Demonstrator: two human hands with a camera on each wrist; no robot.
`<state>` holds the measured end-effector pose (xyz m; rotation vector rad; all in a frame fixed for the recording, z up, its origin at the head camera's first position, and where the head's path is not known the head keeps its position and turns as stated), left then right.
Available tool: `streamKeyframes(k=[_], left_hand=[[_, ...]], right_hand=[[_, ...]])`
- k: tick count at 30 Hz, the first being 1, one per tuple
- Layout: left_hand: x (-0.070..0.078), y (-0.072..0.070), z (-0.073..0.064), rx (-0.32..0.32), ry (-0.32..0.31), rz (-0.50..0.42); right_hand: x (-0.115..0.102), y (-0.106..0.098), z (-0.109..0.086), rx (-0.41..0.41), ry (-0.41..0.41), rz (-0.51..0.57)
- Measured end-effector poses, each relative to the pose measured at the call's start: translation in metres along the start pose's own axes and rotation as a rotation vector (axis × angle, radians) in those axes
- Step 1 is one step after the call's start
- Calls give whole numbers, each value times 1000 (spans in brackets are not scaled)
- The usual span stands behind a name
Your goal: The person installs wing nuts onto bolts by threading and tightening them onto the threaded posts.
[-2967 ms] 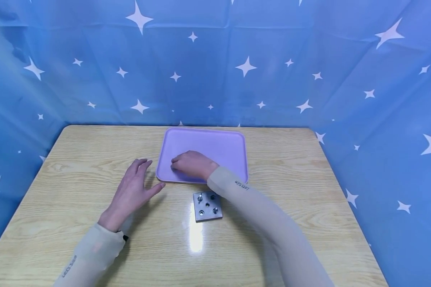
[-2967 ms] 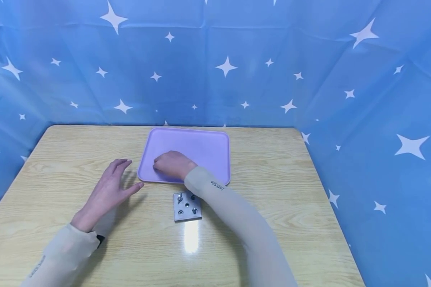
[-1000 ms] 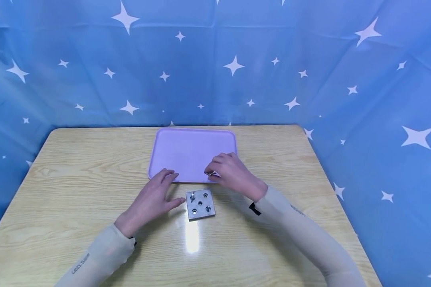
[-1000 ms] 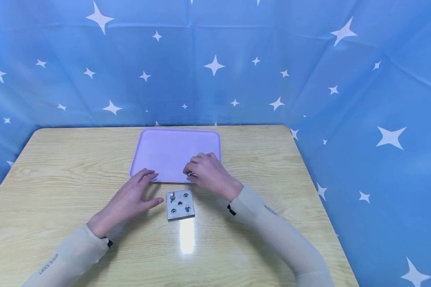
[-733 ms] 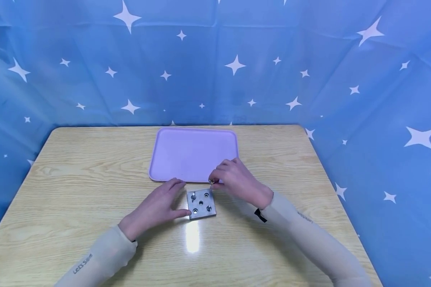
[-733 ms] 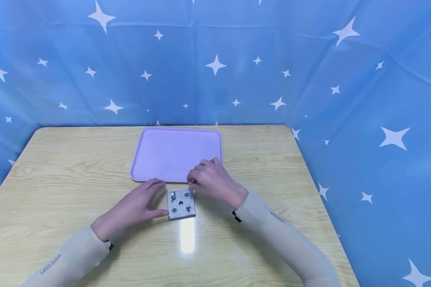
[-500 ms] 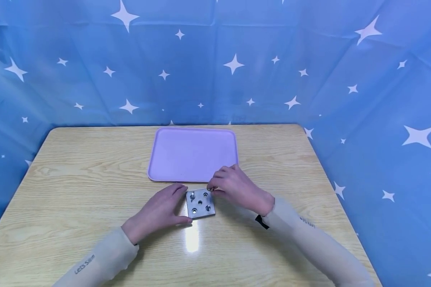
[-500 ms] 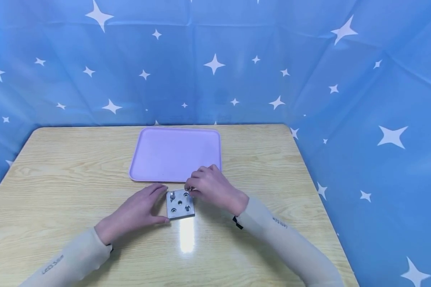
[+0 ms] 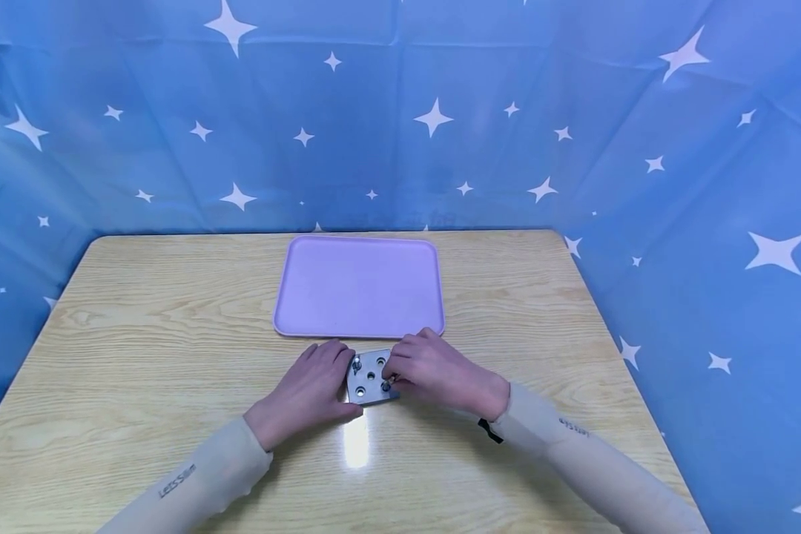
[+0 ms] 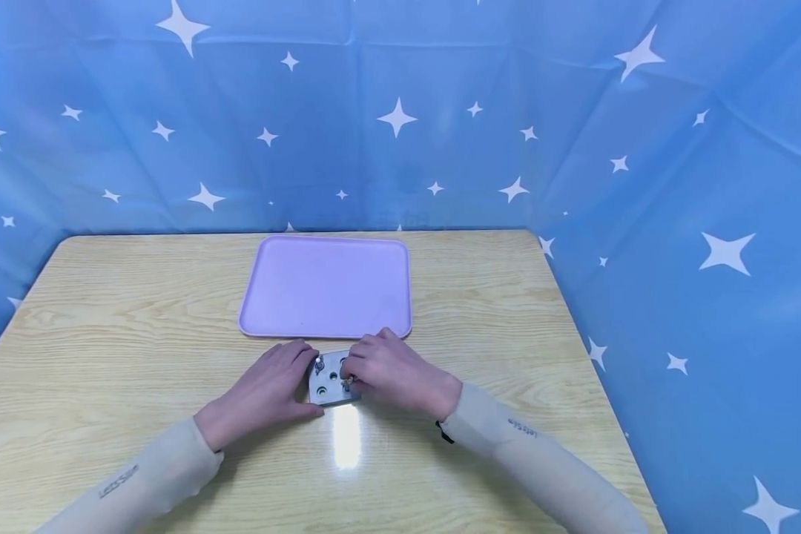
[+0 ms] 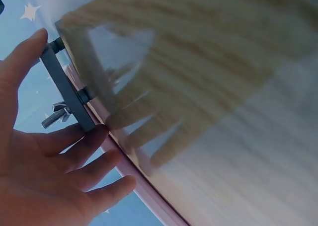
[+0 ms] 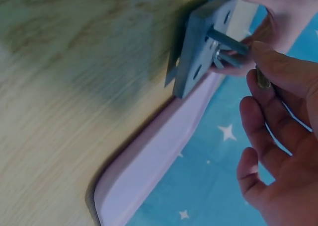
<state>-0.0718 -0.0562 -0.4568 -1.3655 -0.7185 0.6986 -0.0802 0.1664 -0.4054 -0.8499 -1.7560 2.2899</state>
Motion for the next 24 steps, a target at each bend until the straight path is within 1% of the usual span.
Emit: streamKeyframes(k=[2, 4, 8, 12, 15, 24], left_hand=[[0, 1, 1, 20, 7, 6], [0, 1, 2, 27, 10, 6], [0, 2, 4, 33, 11, -2], [0, 2, 6, 44, 16, -12], [0, 2, 7, 41, 17, -21], [-1, 1, 6, 26, -1, -40]], right_hand=[[-1, 3, 1, -5, -3, -13], [-1, 5, 2, -12, -2, -20], [-1, 7, 3, -35, 0, -35], [-2, 7, 4, -69, 23, -33], [-2, 7, 5, -80, 32, -30], [-3, 8, 9, -73, -23, -35]])
Point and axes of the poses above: each hand's wrist, its own z-axis towards the middle knuckle, its own y-axis out of the palm, x = y × z, the point moved 2 cm from there along z, towards the middle knuckle, and after that the axes turned 14 degrees about z, right-handed, at the moved point
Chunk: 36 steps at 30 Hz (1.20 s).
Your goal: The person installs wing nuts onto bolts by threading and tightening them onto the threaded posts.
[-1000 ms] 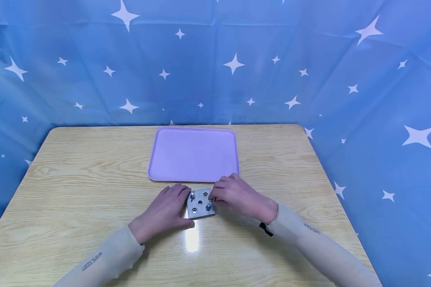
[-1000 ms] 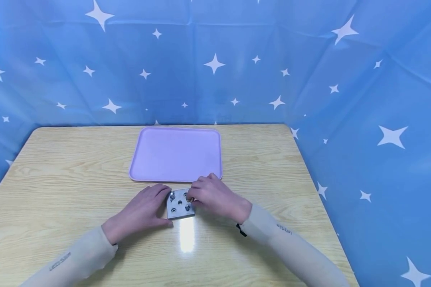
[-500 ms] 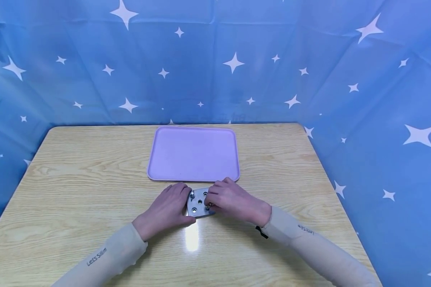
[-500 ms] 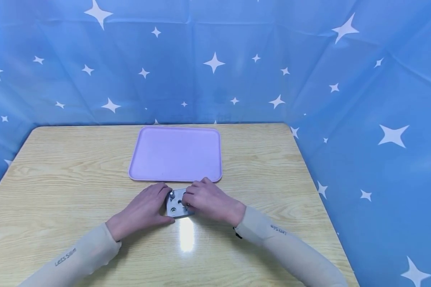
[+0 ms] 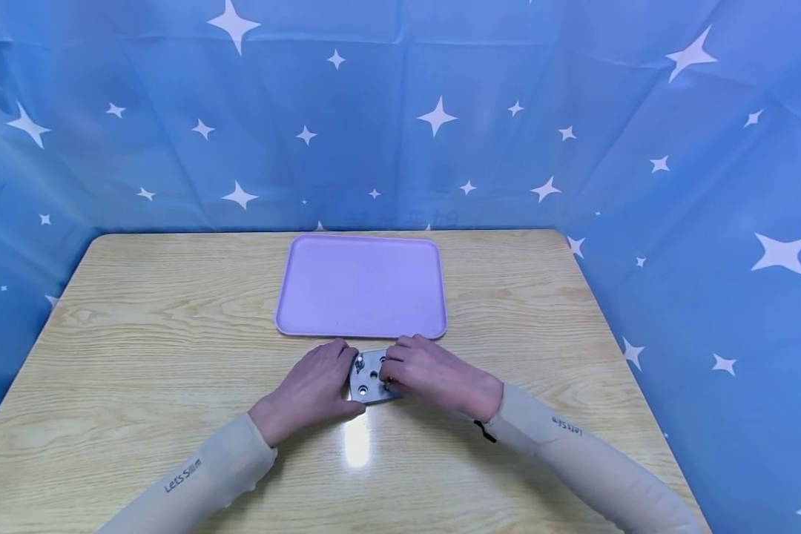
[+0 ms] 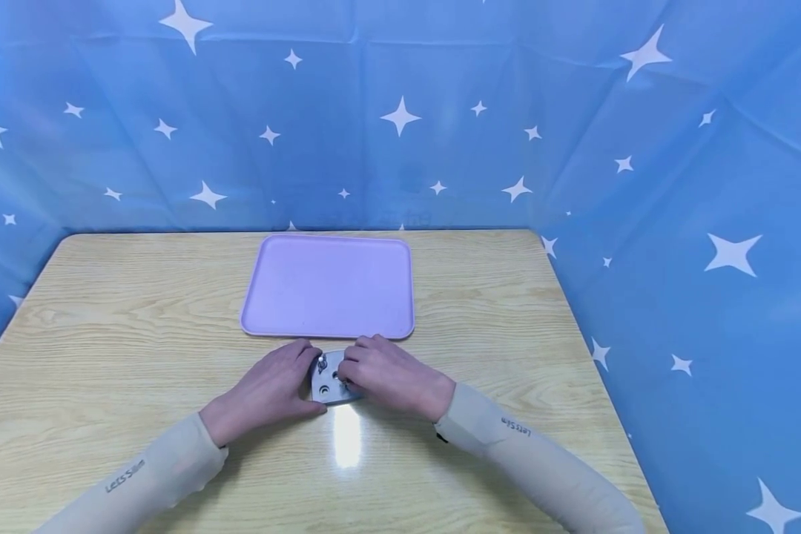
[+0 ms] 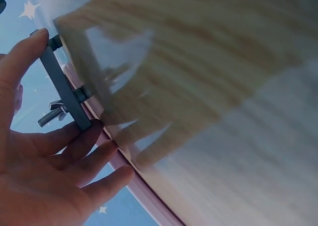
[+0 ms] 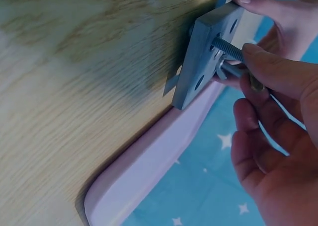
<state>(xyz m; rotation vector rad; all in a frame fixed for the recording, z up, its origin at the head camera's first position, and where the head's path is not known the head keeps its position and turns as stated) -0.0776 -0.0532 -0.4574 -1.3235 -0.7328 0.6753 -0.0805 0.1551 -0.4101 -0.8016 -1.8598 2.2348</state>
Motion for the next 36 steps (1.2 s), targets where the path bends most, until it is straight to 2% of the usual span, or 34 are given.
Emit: streamKeyframes(k=[5, 11, 16, 23, 26, 30, 31, 33, 36], left_hand=[[1, -1, 0, -7, -4, 17], [2, 0, 1, 4, -3, 35], [2, -1, 1, -6, -12, 41], [3, -1, 2, -24, -10, 47], [3, -1, 2, -22, -7, 49], [4, -1, 3, -17, -1, 34], [4, -1, 3, -14, 1, 30], [3, -1, 3, -10, 3, 26], [2, -1, 3, -15, 1, 24]], right_hand=[[0, 1, 0, 28, 22, -15], [-3, 6, 2, 85, 145, -13], [-7, 15, 4, 157, 233, -65], [-10, 22, 2, 223, 276, -140], [-11, 20, 1, 168, 342, -113], [-11, 3, -3, 1, 495, -5], [-10, -3, -4, -31, 492, 9], [-9, -14, -6, -78, 405, 11], [-5, -22, -9, -102, 129, -85]])
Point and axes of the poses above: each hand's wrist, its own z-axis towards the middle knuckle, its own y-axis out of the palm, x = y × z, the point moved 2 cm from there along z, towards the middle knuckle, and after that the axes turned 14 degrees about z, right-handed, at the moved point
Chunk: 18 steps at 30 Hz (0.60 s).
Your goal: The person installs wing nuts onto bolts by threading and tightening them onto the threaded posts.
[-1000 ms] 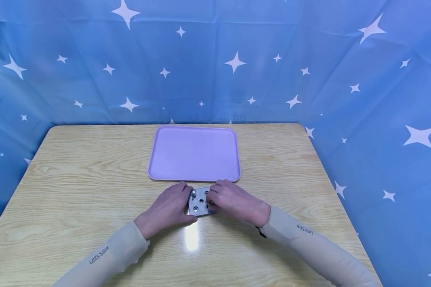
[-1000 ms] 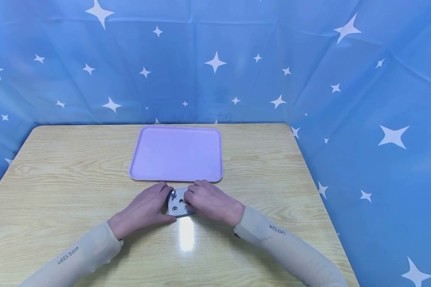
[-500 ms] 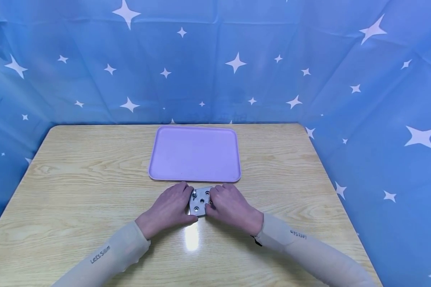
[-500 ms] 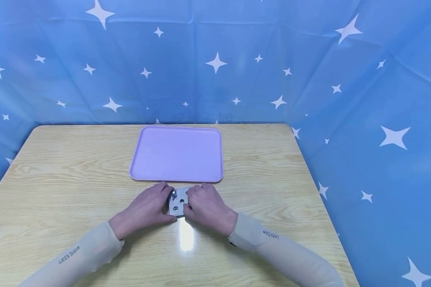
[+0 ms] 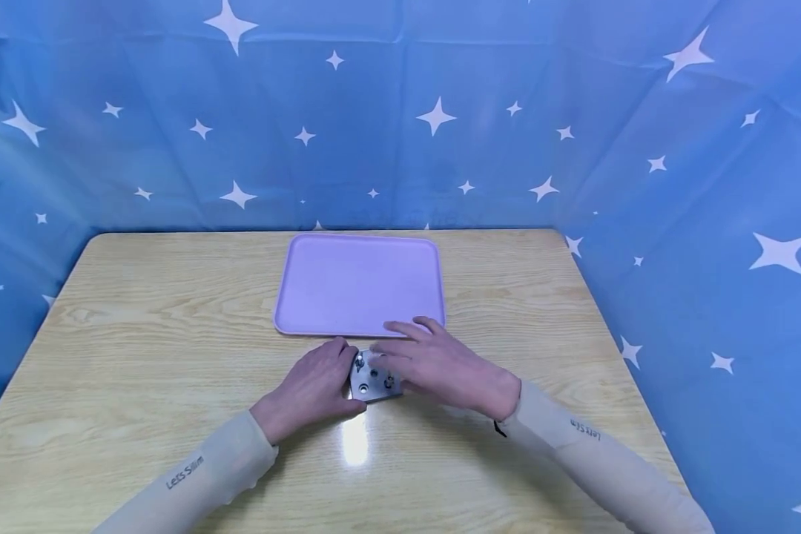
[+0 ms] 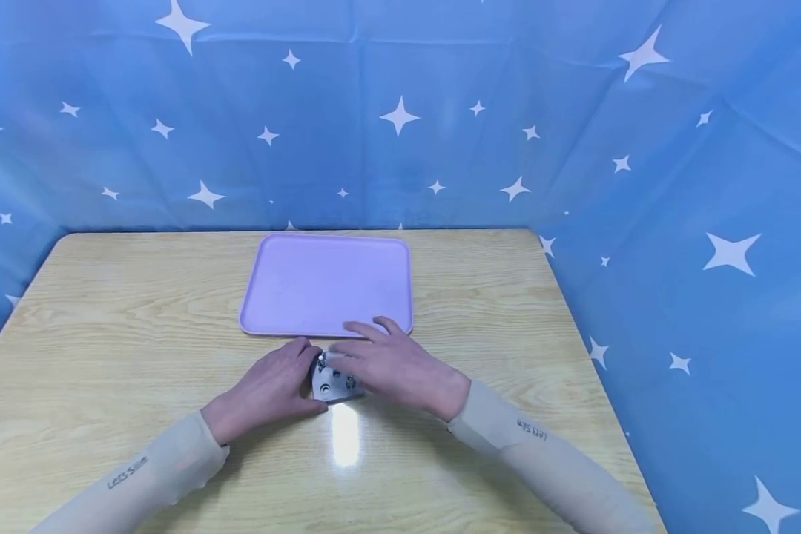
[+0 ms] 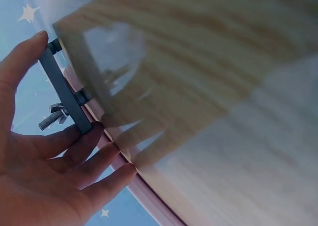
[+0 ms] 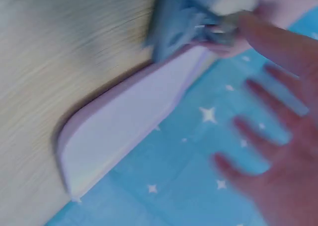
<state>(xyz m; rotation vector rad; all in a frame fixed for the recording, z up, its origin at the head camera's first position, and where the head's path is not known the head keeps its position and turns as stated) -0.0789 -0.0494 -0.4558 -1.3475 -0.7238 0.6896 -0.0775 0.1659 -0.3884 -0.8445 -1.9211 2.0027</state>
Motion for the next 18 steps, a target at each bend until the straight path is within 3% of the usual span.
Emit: streamKeyframes(k=[3, 6, 13, 18], left_hand=[[-1, 0, 0, -19, -7, -4], [0, 0, 0, -35, -11, -10], [-1, 1, 0, -30, -12, -12], [0, 0, 0, -11, -11, -3]], right_hand=[[4, 2, -1, 20, -202, -114], [6, 6, -1, 39, -268, -165], [7, 12, 4, 79, -248, -162], [3, 19, 8, 187, -146, -139]])
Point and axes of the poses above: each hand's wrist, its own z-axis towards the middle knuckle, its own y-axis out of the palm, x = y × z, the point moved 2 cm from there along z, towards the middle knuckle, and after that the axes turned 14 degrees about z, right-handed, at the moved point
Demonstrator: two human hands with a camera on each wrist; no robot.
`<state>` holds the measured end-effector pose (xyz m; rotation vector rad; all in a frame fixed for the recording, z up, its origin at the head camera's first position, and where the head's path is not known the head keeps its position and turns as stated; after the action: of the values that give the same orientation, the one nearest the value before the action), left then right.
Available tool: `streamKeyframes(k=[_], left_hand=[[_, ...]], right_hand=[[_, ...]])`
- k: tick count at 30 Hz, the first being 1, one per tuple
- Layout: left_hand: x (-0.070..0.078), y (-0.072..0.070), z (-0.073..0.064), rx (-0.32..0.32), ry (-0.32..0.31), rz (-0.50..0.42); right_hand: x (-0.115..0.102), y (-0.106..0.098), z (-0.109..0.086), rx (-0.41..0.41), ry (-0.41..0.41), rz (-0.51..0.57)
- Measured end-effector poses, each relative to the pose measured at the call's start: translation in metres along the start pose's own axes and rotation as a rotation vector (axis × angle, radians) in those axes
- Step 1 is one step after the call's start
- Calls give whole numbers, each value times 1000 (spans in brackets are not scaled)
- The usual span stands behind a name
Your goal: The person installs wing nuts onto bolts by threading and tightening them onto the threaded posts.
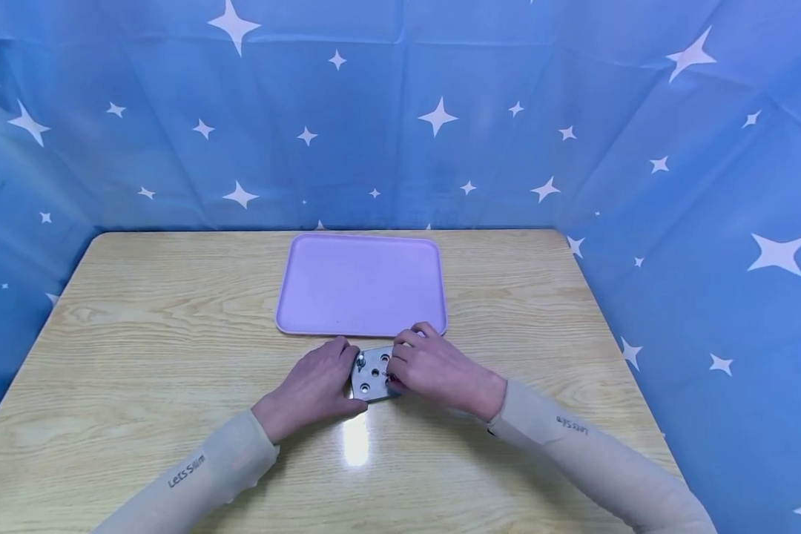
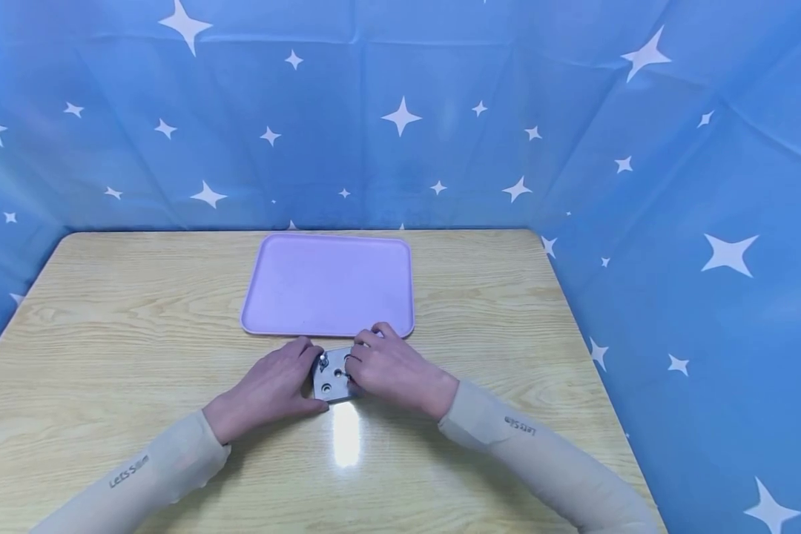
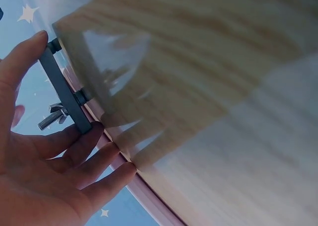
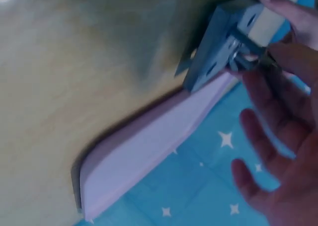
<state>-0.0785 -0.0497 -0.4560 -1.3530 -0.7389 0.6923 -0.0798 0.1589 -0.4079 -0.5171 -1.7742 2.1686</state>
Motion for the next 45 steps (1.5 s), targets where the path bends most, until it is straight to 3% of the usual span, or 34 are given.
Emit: streamKeyframes(k=[6, 10, 13, 16, 19, 22, 25, 28, 35, 45], left_hand=[[1, -1, 0, 0, -4, 11], [1, 0, 0, -10, -5, 14], [1, 1, 0, -20, -8, 18], [1, 1, 0, -20, -7, 11], [2, 1, -1, -9, 0, 3], [2, 2, -1, -3, 4, -2], [2, 3, -2, -8, 1, -5], [2, 4, -2, -11, 0, -4], [3, 3, 0, 4, 9, 0], [3, 1, 2, 48, 40, 29]], right_hand=[[-11, 10, -1, 138, 216, 21], [-17, 16, -2, 198, 303, 25], [-18, 16, -2, 171, 348, 41], [-16, 9, -4, 75, 399, 81], [-11, -3, -5, -37, 339, 117], [-6, -13, -5, -112, 130, 119], [-4, -15, -6, -133, -69, 74], [-2, -13, -7, -115, -141, 16], [-2, 0, -6, -46, -107, 0], [-11, 13, -5, 67, 189, 58]])
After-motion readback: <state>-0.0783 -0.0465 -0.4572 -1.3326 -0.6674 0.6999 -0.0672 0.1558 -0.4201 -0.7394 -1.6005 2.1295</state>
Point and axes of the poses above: each hand's wrist, its own z-axis towards the middle knuckle, its own y-axis out of the palm, x = y × z, the point moved 2 cm from there along z, towards the middle knuckle, and after that the axes turned 14 degrees about z, right-handed, at the moved point
